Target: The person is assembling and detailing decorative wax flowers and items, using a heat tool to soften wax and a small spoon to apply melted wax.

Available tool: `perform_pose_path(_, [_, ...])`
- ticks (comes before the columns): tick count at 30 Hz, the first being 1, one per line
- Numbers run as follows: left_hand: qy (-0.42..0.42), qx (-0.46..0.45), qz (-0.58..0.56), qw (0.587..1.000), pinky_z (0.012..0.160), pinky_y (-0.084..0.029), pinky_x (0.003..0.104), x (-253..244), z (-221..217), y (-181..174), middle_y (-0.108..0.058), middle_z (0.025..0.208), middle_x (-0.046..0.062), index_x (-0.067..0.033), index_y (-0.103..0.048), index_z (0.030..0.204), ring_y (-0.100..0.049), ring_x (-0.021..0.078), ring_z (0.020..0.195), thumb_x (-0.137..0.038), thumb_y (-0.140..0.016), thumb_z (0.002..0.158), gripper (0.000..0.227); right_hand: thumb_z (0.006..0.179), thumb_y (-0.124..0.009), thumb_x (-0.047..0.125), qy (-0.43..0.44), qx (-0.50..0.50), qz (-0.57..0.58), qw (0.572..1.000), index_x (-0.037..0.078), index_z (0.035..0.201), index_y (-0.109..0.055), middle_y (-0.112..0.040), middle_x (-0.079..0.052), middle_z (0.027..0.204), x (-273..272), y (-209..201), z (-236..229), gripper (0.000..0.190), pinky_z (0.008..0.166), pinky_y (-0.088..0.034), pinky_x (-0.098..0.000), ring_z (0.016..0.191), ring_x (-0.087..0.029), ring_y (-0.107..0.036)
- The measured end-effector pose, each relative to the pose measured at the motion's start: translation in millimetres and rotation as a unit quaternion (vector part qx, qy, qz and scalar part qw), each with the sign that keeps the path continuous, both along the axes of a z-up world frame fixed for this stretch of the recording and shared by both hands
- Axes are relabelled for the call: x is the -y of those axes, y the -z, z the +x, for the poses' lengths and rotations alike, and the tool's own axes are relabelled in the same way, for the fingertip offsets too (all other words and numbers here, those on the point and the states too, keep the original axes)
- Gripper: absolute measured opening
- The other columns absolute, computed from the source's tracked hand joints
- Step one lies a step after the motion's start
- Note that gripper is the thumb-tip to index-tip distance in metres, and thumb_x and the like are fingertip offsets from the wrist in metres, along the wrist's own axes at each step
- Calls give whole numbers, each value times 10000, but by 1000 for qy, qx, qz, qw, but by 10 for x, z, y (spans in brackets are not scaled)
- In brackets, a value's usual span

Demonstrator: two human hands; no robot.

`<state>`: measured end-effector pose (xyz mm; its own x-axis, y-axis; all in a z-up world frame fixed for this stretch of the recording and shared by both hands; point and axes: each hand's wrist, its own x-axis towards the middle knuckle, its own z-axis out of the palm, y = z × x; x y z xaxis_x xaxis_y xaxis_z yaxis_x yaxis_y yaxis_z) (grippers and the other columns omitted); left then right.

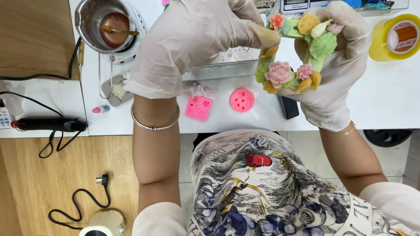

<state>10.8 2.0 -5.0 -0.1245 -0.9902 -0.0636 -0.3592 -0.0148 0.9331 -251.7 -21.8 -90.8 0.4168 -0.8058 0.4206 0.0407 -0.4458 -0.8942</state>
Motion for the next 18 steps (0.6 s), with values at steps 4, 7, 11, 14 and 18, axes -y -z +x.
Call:
perform_pose_path(4, [17, -8, 16, 1000, 619, -538, 212, -1, 141, 134, -753, 794, -61, -141, -785, 905, -687, 21, 703, -398, -822, 811, 276, 724, -1005, 98, 3, -2, -9, 1000, 132, 1484, -459, -526, -12, 1298, 37, 111, -76, 936, 1063, -458, -230, 1173, -96, -555])
perform_pose_path(7, [101, 252, -414, 869, 728, -533, 263, -31, 226, 338, -740, 1084, 26, -157, -783, 1214, -673, 134, 882, -161, -741, 987, 231, 750, -1028, 68, -10, 30, 25, 999, 141, 1477, -477, -531, 2, 1286, 16, 79, -55, 916, 1084, -460, -221, 1177, -85, -558])
perform_pose_path(11, [29, -52, -89, 994, 759, -532, 255, -125, 114, 465, -733, 1119, 18, -115, -625, 1323, -669, 92, 912, -418, -633, 1040, 414, 750, -1004, 60, -19, 70, 118, 990, 108, 1455, -461, -534, -6, 1276, 21, -24, 41, 891, 1032, -471, -205, 1166, -82, -546])
perform_pose_path(14, [-31, -200, -3, 979, 907, -583, 268, -307, -89, 747, -696, 1247, 77, -124, -497, 1476, -678, 126, 1040, -490, -688, 1014, 620, 747, -978, 33, -28, 86, 172, 981, 88, 1483, -453, -538, -11, 1289, 104, 90, 21, 906, 1038, -469, -207, 1168, -80, -542])
perform_pose_path(18, [-62, -182, -76, 978, 1062, -524, 367, -553, -521, 1161, -477, 1503, 196, -122, -139, 1641, -580, 250, 1292, -351, -887, 834, 1124, 768, -924, -18, -113, 117, 178, 970, 109, 1575, -427, -551, -11, 1332, 408, 571, -58, 956, 1006, -469, -224, 1143, -79, -539])
